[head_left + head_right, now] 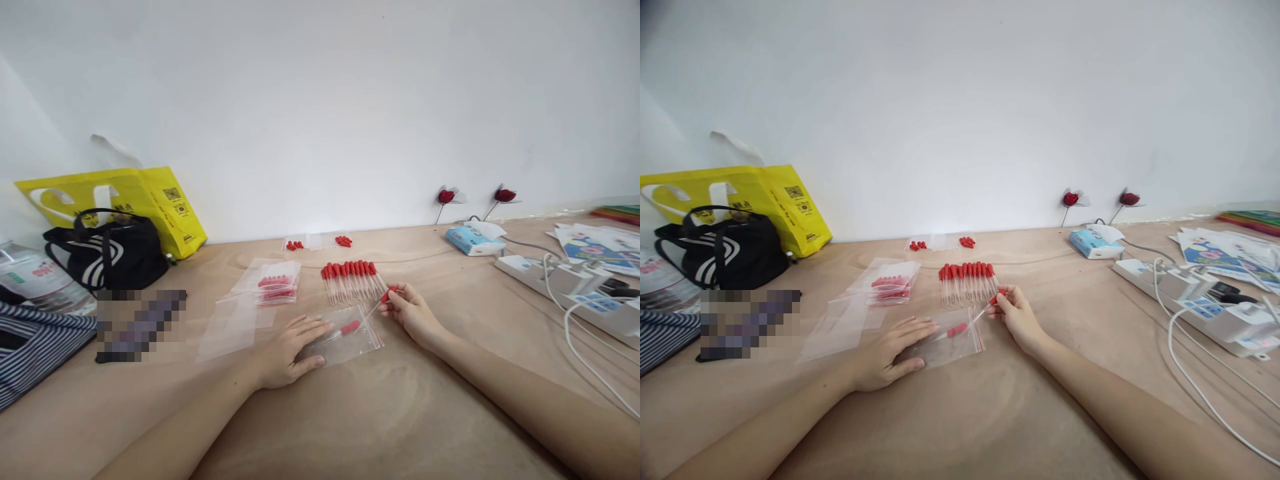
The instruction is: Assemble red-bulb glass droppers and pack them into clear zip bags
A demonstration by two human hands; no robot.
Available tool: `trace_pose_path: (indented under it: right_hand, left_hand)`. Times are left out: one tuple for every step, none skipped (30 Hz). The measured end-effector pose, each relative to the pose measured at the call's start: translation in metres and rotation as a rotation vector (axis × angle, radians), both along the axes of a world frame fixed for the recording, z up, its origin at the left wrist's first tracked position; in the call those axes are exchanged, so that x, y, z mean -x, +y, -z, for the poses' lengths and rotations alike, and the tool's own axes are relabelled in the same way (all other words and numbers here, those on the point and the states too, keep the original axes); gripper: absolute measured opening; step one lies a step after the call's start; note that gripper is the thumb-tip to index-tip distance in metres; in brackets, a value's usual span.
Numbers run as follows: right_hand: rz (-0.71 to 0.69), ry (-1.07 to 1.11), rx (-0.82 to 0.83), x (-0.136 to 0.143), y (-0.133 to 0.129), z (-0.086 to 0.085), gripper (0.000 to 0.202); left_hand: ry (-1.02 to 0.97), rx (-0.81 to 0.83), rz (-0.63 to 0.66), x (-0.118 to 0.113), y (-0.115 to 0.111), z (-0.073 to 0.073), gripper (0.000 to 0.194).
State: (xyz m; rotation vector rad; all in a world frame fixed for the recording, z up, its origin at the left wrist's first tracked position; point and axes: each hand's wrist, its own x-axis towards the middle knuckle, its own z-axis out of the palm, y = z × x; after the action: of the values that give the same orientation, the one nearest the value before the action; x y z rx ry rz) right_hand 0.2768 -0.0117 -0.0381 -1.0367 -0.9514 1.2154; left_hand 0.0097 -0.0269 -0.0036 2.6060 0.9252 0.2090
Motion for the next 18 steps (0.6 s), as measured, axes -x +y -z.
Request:
trace_pose_path:
  right_hand:
    - [-0.047, -0.023, 0.0, 0.001, -0.003, 0.001, 0.037]
    - [-0.094, -0.071, -0.014, 0.002, -0.006, 0.002, 0.034]
    - [-0.142, -0.142, -0.039, 0.003, -0.009, 0.003, 0.031]
    - [-0.187, -0.232, -0.073, 0.003, -0.011, 0.003, 0.026]
    - [-0.221, -0.335, -0.115, 0.004, -0.013, 0.004, 0.022]
    - [-0.246, -0.442, -0.165, 0.004, -0.014, 0.004, 0.019]
    - [-0.261, -0.545, -0.224, 0.005, -0.015, 0.004, 0.016]
    - [-0.269, -0.64, -0.287, 0.006, -0.016, 0.003, 0.013]
    - [-0.27, -0.726, -0.355, 0.007, -0.018, 0.003, 0.012]
    - [-0.267, -0.8, -0.423, 0.008, -0.019, 0.002, 0.013]
    - [-0.265, -0.863, -0.48, 0.009, -0.02, 0.001, 0.016]
    - [-0.262, -0.911, -0.519, 0.01, -0.021, 0.0, 0.019]
    - [-0.256, -0.943, -0.54, 0.01, -0.021, -0.001, 0.02]
    - [-0.243, -0.957, -0.543, 0.01, -0.021, -0.002, 0.02]
    - [-0.22, -0.956, -0.529, 0.008, -0.018, -0.004, 0.019]
    - [-0.178, -0.952, -0.501, 0.006, -0.014, -0.006, 0.019]
    - [-0.117, -0.952, -0.46, 0.002, -0.008, -0.008, 0.018]
    - [-0.041, -0.965, -0.401, -0.002, 0.001, -0.011, 0.018]
  left_hand:
    - [0.0, -0.004, -0.007, 0.0, 0.0, 0.0, 0.05]
    - [-0.001, -0.006, -0.01, 0.0, 0.0, 0.0, 0.051]
    - [-0.005, -0.008, -0.011, 0.0, 0.0, 0.0, 0.051]
    - [-0.008, -0.008, -0.009, 0.0, 0.0, 0.001, 0.051]
    - [-0.013, -0.009, -0.007, -0.001, 0.0, 0.001, 0.051]
    - [-0.017, -0.01, -0.007, -0.001, 0.0, 0.001, 0.051]
    - [-0.018, -0.011, -0.008, -0.001, 0.0, 0.001, 0.051]
    - [-0.016, -0.01, -0.011, 0.0, 0.0, 0.002, 0.051]
    - [-0.012, -0.009, -0.015, 0.0, 0.001, 0.002, 0.051]
    - [-0.006, -0.009, -0.018, 0.0, 0.001, 0.003, 0.052]
    - [-0.001, -0.01, -0.019, 0.0, 0.001, 0.003, 0.052]
    - [0.003, -0.013, -0.02, 0.0, 0.001, 0.003, 0.052]
    - [0.004, -0.019, -0.017, 0.0, 0.001, 0.003, 0.052]
    - [0.001, -0.025, -0.014, 0.0, 0.001, 0.003, 0.052]
    - [-0.005, -0.032, -0.011, -0.001, 0.001, 0.002, 0.051]
    - [-0.012, -0.038, -0.007, -0.001, 0.001, 0.001, 0.051]
    - [-0.018, -0.043, -0.004, -0.002, 0.0, 0.001, 0.051]
    - [-0.022, -0.046, -0.001, -0.002, 0.0, 0.0, 0.05]
